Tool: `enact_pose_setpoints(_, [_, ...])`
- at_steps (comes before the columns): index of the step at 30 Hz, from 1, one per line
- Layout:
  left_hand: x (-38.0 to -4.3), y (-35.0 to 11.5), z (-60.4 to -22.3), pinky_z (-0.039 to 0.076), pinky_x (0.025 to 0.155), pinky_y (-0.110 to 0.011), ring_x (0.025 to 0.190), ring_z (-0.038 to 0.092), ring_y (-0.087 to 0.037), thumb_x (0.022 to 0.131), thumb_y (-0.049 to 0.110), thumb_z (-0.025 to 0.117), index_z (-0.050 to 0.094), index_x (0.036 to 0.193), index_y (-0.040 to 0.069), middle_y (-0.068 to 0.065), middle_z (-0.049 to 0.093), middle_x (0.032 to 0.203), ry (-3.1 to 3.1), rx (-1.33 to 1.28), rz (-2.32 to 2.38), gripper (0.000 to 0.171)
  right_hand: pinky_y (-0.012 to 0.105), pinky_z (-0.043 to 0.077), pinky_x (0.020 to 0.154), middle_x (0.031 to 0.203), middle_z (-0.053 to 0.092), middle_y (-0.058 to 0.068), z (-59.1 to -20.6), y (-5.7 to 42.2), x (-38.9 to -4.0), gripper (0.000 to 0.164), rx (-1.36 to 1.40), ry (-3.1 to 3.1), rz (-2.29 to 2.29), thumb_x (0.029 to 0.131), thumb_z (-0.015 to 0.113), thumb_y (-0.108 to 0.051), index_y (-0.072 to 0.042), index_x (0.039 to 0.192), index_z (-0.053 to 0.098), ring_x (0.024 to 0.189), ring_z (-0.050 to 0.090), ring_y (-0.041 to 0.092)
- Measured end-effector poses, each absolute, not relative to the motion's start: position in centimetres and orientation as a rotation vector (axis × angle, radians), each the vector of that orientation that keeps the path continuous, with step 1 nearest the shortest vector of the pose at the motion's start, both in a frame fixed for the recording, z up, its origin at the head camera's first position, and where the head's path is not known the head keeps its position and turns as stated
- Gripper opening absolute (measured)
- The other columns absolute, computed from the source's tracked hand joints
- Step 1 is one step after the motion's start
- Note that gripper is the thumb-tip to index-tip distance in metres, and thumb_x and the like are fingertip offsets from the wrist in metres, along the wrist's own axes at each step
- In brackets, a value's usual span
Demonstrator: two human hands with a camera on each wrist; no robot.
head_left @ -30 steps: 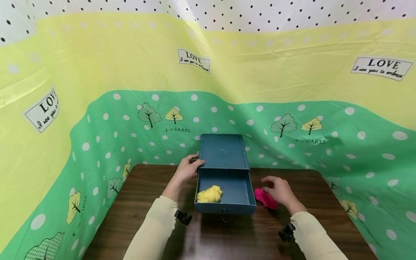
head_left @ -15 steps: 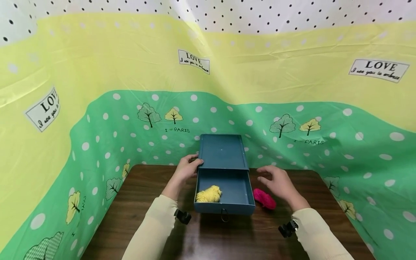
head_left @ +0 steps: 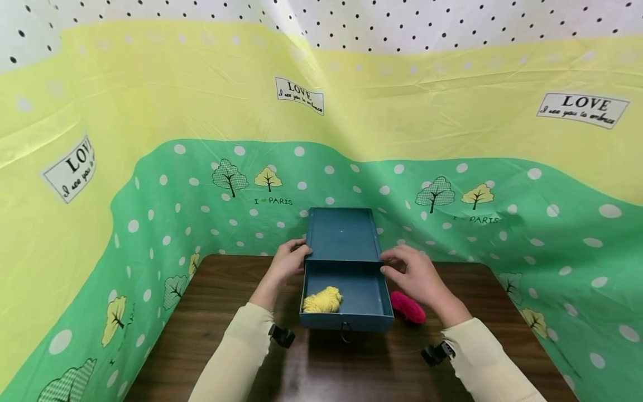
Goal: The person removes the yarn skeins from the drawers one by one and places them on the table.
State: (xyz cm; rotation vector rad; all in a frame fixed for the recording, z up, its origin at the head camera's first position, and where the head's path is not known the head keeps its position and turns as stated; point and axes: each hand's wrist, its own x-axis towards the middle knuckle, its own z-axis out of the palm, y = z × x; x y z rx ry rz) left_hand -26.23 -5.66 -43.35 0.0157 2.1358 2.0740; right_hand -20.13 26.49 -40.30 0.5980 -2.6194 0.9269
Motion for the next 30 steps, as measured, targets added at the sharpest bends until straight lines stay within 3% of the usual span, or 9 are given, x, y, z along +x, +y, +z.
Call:
enact_pose_setpoints(14, [-26.2, -6.0, -43.2, 0.06, 0.09, -0.046, 0.1, 0.071, -0.026, 0.1, 0.023, 0.061, 0.046, 0.153, 0.01, -0.019, 0.063, 0.129, 2.112, 0.019, 2.059, 0.057, 0.027, 0.055, 0.067, 0.109, 0.071, 0.006, -38.7, 23.4, -19.2, 0.029, 0.753, -2.621, 0.983, 0.088, 0.083, -0.018, -0.012, 0.116, 0.076, 0.084, 0.065, 0.015])
enact_pose_setpoints(21, [-26.1, -5.9, -43.2, 0.059, 0.094, -0.048, 0.103, 0.069, -0.026, 0.102, 0.022, 0.061, 0.044, 0.155, 0.009, -0.02, 0.058, 0.135, 2.107, 0.062, 2.065, 0.057, 0.032, 0.059, 0.073, 0.118, 0.071, 0.004, -39.0, 22.3, -19.3, 0.035, 0.838, -2.682, 1.021, 0.089, 0.083, -0.022, -0.013, 0.121, 0.075, 0.096, 0.069, 0.018])
enact_pose_setpoints(30, [-26.2, -6.0, -43.2, 0.057, 0.096, -0.05, 0.106, 0.066, -0.028, 0.103, 0.022, 0.06, 0.044, 0.155, 0.01, -0.018, 0.057, 0.138, 2.113, 0.066, 2.05, 0.056, 0.026, 0.059, 0.075, 0.123, 0.069, -0.003, -39.8, 21.1, -19.7, 0.041, 0.942, -2.75, 0.997, 0.089, 0.083, -0.026, -0.016, 0.127, 0.073, 0.1, 0.07, 0.018])
